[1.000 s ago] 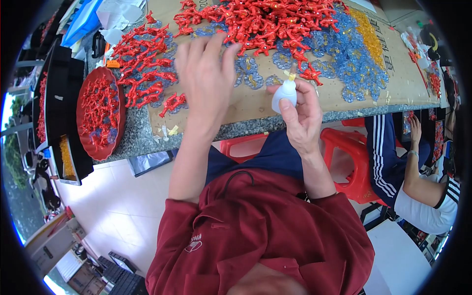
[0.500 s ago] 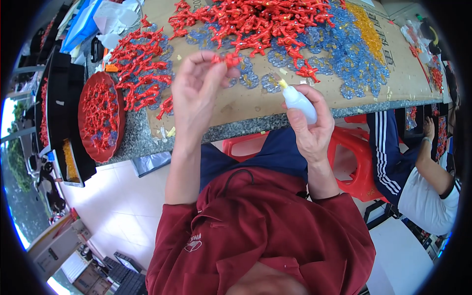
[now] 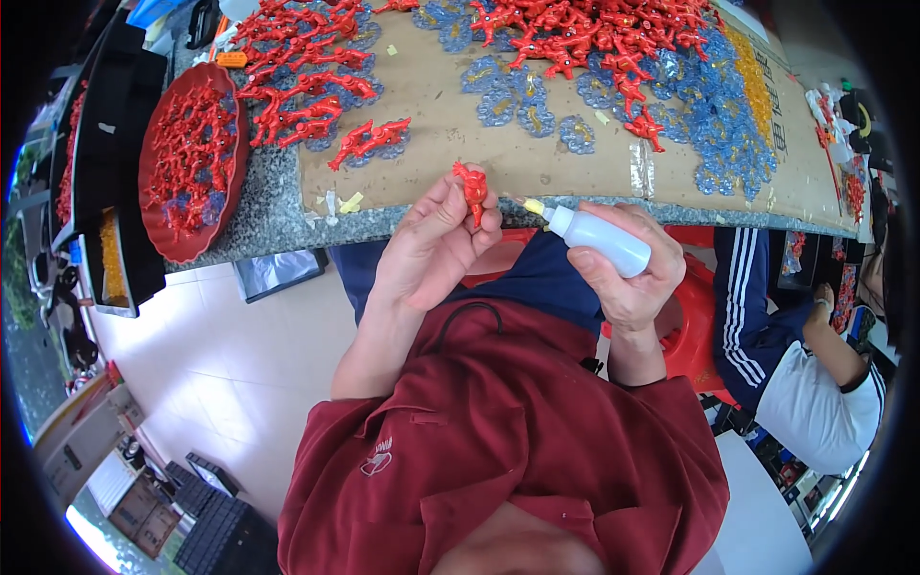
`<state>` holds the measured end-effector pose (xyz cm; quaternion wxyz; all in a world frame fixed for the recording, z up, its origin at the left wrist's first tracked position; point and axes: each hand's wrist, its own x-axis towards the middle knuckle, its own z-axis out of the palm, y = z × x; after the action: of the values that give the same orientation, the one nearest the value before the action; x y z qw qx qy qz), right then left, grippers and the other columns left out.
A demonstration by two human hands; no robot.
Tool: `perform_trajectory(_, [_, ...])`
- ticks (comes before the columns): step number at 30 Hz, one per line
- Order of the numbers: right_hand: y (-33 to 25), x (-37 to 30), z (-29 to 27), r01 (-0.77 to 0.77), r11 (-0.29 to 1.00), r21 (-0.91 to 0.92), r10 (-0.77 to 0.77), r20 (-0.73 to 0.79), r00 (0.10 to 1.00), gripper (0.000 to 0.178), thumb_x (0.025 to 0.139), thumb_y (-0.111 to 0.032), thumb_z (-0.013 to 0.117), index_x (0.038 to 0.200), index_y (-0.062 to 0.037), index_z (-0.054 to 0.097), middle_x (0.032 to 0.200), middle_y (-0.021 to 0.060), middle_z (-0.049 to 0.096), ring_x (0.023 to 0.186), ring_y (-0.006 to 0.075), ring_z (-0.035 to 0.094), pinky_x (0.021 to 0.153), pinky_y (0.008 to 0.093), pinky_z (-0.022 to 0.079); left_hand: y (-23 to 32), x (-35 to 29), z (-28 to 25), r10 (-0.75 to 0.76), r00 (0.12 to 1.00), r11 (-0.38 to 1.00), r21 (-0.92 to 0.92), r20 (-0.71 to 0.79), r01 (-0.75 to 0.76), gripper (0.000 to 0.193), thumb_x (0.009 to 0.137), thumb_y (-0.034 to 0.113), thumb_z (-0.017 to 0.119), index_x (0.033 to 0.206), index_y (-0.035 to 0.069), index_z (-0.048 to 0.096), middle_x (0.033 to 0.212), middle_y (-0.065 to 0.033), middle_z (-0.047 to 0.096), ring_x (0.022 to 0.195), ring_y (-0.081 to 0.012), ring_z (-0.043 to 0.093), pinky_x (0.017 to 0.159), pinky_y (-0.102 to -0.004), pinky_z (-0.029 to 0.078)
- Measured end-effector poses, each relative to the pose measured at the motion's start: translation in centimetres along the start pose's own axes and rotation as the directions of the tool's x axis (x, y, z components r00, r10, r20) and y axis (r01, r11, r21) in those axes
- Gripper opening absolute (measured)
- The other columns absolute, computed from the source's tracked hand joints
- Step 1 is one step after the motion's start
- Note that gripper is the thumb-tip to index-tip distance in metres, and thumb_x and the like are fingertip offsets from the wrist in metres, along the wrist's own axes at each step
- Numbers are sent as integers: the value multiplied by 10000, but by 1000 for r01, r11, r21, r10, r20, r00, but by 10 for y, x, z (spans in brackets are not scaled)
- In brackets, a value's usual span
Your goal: The person glues small red and blue plastic toy parts together at an assembly table, applying glue from a bottle.
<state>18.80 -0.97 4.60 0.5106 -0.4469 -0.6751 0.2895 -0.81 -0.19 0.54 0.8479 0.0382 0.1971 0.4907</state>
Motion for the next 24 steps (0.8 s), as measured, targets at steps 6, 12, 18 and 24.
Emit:
perform_trajectory(6, [1,0,6,-1,1000,6,1,-13,1000,345,619,-105,768,914,15,635,675,102,605,557,152,566,486,237,415,-1,0,-3,-39,999,998,-56,24,40,294,863,141,530,1132,48,454,935,-81,539,764,-150,475,647,-259,396])
perform_trajectory(12, [2,1,6,-7,1000,-29,7,4,1000,341,621,-97,764,914,19,634,671,105,605,555,149,568,477,236,415,-4,0,1,-36,999,999,-14,32,36,301,861,143,533,1135,44,459,933,-78,542,755,-150,476,643,-258,394])
perform_trajectory(18, [-1,-1,0,-13,1000,-13,13,-5,1000,333,625,-98,761,910,20,635,670,106,608,552,147,569,479,231,414,-4,0,4,-23,1000,999,37,13,22,283,870,158,522,1126,48,477,908,-75,539,739,-143,469,627,-254,381])
perform_trajectory(24, [-4,-1,-4,-41,999,33,41,10,999,332,624,-108,762,905,21,639,670,104,612,547,146,569,480,227,411,-5,0,3,-7,1000,996,94,18,5,268,898,193,490,1124,50,489,892,-75,536,740,-128,500,663,-246,398])
